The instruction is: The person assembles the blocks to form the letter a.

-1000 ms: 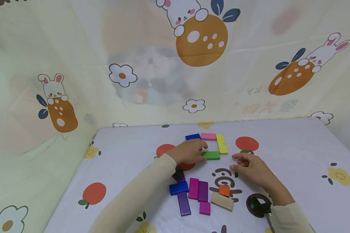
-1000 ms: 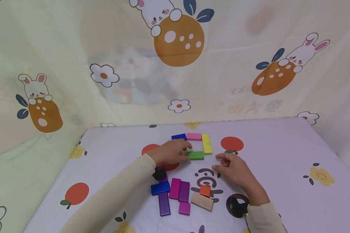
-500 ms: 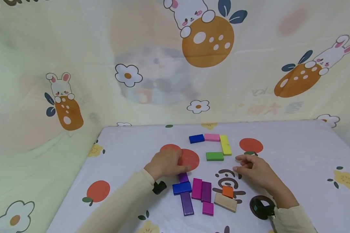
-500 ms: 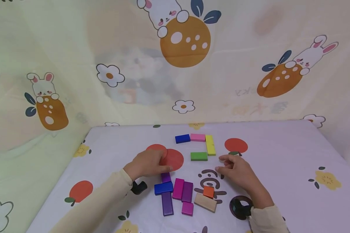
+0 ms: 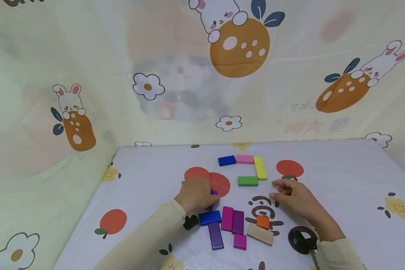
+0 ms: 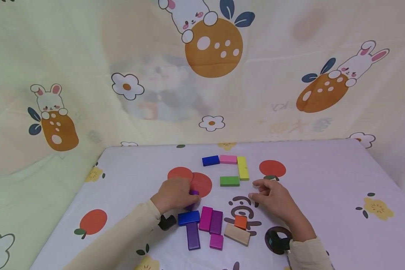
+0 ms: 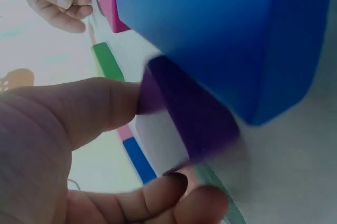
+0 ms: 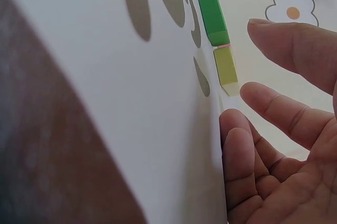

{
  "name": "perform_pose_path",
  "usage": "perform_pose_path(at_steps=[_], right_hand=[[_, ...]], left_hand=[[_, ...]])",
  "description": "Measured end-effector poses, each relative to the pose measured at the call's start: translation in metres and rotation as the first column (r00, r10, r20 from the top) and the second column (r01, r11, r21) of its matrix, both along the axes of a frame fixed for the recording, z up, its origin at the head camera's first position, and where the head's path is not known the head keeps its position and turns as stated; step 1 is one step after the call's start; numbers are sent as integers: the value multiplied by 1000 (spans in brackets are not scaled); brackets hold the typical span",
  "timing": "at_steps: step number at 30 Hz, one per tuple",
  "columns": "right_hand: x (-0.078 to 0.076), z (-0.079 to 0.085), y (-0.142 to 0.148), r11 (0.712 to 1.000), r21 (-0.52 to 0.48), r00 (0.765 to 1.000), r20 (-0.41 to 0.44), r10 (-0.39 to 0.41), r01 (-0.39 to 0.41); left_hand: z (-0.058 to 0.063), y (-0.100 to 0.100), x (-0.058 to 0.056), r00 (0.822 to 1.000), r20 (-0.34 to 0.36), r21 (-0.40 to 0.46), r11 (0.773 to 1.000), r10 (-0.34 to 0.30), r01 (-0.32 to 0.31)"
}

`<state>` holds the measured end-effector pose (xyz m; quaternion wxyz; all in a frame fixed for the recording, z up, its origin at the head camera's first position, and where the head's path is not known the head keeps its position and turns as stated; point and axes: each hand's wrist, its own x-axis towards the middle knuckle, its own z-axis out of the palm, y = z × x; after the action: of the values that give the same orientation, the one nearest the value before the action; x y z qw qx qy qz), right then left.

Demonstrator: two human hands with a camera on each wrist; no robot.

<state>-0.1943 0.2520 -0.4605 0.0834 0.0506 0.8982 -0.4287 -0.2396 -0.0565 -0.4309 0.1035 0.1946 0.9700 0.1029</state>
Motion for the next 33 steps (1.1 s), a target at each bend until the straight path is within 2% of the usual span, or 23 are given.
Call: perform_pose_path(at_steps=[5,10,16,21,25,33], right_hand=[[0,1,-1,1000,-4,1000,-1,1,-1],[0,2,-2,1000,4,1000,1,0,0],[-2,4,-1,1000,13,1000,-8,13,-13],[-2,5,0,1000,11,1000,-6,14,-14],[-1,4,1,1000,6,1000,8,7,-7],[-1,2,1,1000,5,1000,14,1,-1]], left_hand=[[-3,1,-6,999,-15,48,998,-34,35],[-5,-2,-10,996,-30,26,996,-83,84],[-4,-5,-14,994,-6,34,993,-113,114],[-3,3,-23,989,-48,62,988,-141,143],[-2,15,-31,985,-70,26,987,-157,159],[3,27,-39,976,-45,-38,976,-214,212]])
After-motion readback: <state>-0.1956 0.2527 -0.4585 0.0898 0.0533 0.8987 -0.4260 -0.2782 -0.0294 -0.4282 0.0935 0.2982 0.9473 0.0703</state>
